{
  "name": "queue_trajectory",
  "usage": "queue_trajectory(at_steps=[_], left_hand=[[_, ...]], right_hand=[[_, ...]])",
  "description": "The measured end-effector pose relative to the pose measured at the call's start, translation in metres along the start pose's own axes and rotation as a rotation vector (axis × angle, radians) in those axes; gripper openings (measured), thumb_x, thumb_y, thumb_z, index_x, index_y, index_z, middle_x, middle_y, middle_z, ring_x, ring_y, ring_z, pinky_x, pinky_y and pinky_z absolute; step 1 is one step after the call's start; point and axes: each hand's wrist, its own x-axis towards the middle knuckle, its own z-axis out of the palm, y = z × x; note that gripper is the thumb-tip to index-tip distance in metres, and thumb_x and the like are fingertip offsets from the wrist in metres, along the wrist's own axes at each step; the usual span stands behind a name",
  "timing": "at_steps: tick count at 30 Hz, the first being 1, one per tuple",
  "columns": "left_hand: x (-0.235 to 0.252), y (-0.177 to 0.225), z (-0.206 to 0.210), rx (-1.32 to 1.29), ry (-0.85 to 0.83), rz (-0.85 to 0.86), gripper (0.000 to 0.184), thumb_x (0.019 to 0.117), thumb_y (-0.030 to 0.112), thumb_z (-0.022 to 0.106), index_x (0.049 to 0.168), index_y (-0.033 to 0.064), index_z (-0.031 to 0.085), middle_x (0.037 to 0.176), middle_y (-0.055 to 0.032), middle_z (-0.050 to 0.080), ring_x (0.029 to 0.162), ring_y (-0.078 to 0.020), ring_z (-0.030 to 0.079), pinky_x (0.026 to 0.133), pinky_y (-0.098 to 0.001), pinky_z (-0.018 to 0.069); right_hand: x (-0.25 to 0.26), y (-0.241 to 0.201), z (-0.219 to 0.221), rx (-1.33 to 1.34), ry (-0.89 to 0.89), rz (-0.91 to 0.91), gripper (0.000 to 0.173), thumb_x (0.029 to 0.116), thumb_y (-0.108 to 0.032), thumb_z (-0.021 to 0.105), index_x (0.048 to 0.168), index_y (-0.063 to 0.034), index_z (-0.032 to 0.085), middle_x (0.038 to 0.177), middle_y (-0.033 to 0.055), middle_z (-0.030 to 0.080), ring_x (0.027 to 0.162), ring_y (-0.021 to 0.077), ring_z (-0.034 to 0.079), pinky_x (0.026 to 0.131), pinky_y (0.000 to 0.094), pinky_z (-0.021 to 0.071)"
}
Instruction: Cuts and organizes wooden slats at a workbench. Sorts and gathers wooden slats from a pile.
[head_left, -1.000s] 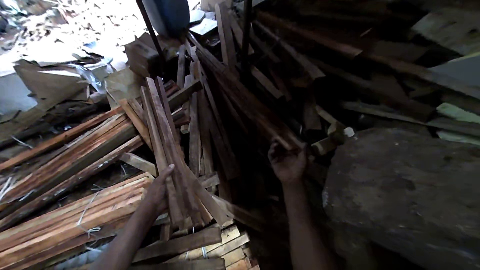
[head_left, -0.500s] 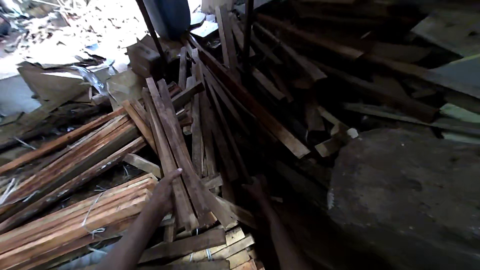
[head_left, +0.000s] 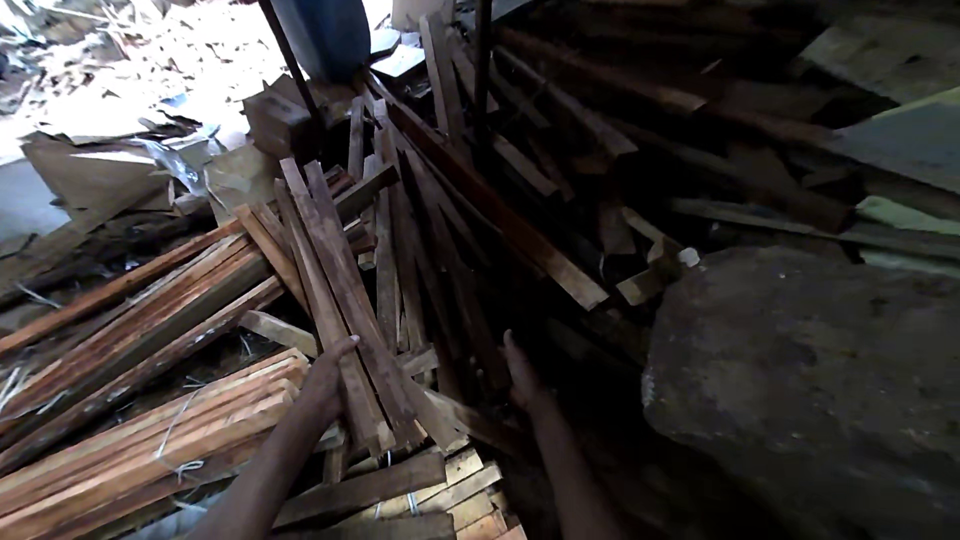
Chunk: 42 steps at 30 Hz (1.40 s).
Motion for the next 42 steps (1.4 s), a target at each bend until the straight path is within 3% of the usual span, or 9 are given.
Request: queue_trajectory(at_steps=[5, 8, 12, 23, 27, 31, 35, 37, 42], left_hand=[[-0.007, 0.003, 0.003, 0.050, 0.028, -0.005, 0.048, 0.0944, 0.041, 0.066, 0.133, 0.0126, 0.061, 0.113, -0.0145, 0.071, 0.100, -0.0288, 0.071, 0.083, -0.0530, 0.0603], [-0.005, 0.002, 0.002, 0.031, 0.014, 0.009, 0.047, 0.0934, 0.038, 0.067, 0.132, 0.0123, 0.061, 0.113, -0.0149, 0.071, 0.101, -0.0286, 0.071, 0.084, -0.0525, 0.0602], [-0.002, 0.000, 0.002, 0.021, 0.019, 0.000, 0.047, 0.0924, 0.038, 0.068, 0.131, 0.0115, 0.062, 0.113, -0.0160, 0.071, 0.100, -0.0294, 0.071, 0.083, -0.0528, 0.0603], [-0.010, 0.005, 0.007, -0.018, 0.001, -0.002, 0.042, 0.0955, 0.035, 0.065, 0.129, 0.0106, 0.062, 0.110, -0.0152, 0.072, 0.097, -0.0277, 0.072, 0.080, -0.0501, 0.0612], [-0.010, 0.005, 0.006, -0.003, 0.008, -0.003, 0.046, 0.0936, 0.037, 0.067, 0.132, 0.0117, 0.060, 0.112, -0.0150, 0.071, 0.099, -0.0282, 0.071, 0.082, -0.0513, 0.0604], [-0.017, 0.012, 0.010, 0.019, 0.015, -0.014, 0.045, 0.0947, 0.038, 0.066, 0.131, 0.0118, 0.061, 0.112, -0.0143, 0.071, 0.098, -0.0273, 0.071, 0.081, -0.0505, 0.0604], [-0.013, 0.007, 0.008, 0.005, -0.016, -0.014, 0.048, 0.0938, 0.039, 0.066, 0.132, 0.0114, 0.060, 0.114, -0.0151, 0.071, 0.100, -0.0286, 0.071, 0.082, -0.0517, 0.0604], [-0.007, -0.001, 0.001, 0.011, -0.019, -0.003, 0.049, 0.0938, 0.040, 0.068, 0.133, 0.0115, 0.060, 0.115, -0.0160, 0.071, 0.102, -0.0298, 0.071, 0.084, -0.0529, 0.0604], [0.001, -0.001, -0.010, 0.066, -0.045, 0.025, 0.048, 0.0975, 0.039, 0.065, 0.133, 0.0076, 0.060, 0.115, -0.0179, 0.071, 0.102, -0.0308, 0.071, 0.085, -0.0520, 0.0609]], right_hand=[[-0.015, -0.011, 0.017, 0.172, -0.060, 0.058, 0.077, 0.0976, -0.076, 0.034, 0.125, -0.0082, 0.059, 0.088, 0.0123, 0.068, 0.066, 0.0204, 0.066, 0.056, 0.0353, 0.0578], [0.003, 0.008, 0.004, 0.593, -0.697, 0.055, 0.068, 0.0909, -0.078, 0.049, 0.105, -0.0115, 0.060, 0.076, 0.0007, 0.056, 0.050, 0.0075, 0.053, 0.043, 0.0205, 0.0476], [-0.003, 0.014, 0.023, 0.850, -0.941, -0.008, 0.059, 0.0902, -0.071, 0.056, 0.094, -0.0131, 0.064, 0.070, -0.0040, 0.055, 0.047, 0.0053, 0.052, 0.042, 0.0186, 0.0451], [-0.002, 0.018, 0.025, 0.867, -0.861, -0.063, 0.070, 0.0890, -0.069, 0.059, 0.127, -0.0091, 0.063, 0.082, -0.0016, 0.060, 0.054, 0.0053, 0.053, 0.046, 0.0179, 0.0448], [-0.002, 0.013, 0.003, 0.965, -0.445, -0.037, 0.065, 0.0912, -0.065, 0.055, 0.119, -0.0075, 0.062, 0.086, 0.0032, 0.065, 0.062, 0.0077, 0.062, 0.055, 0.0189, 0.0543], [-0.015, -0.004, -0.017, 1.314, -0.296, -0.541, 0.039, 0.1001, -0.040, 0.045, 0.115, -0.0093, 0.064, 0.088, 0.0019, 0.069, 0.068, 0.0074, 0.068, 0.063, 0.0188, 0.0587], [-0.006, -0.007, 0.013, 0.583, 0.202, -0.496, 0.037, 0.1100, -0.037, 0.033, 0.113, -0.0184, 0.065, 0.093, -0.0035, 0.071, 0.076, 0.0080, 0.068, 0.068, 0.0255, 0.0581], [0.017, 0.006, 0.031, -0.082, 0.433, -0.504, 0.030, 0.1066, -0.025, 0.054, 0.126, -0.0049, 0.065, 0.110, 0.0099, 0.072, 0.093, 0.0192, 0.070, 0.082, 0.0383, 0.0604], [0.083, 0.036, 0.044, -1.180, 0.368, -0.411, 0.094, 0.0848, -0.057, 0.076, 0.156, -0.0077, 0.039, 0.153, 0.0274, 0.044, 0.131, 0.0495, 0.052, 0.103, 0.0673, 0.0465]])
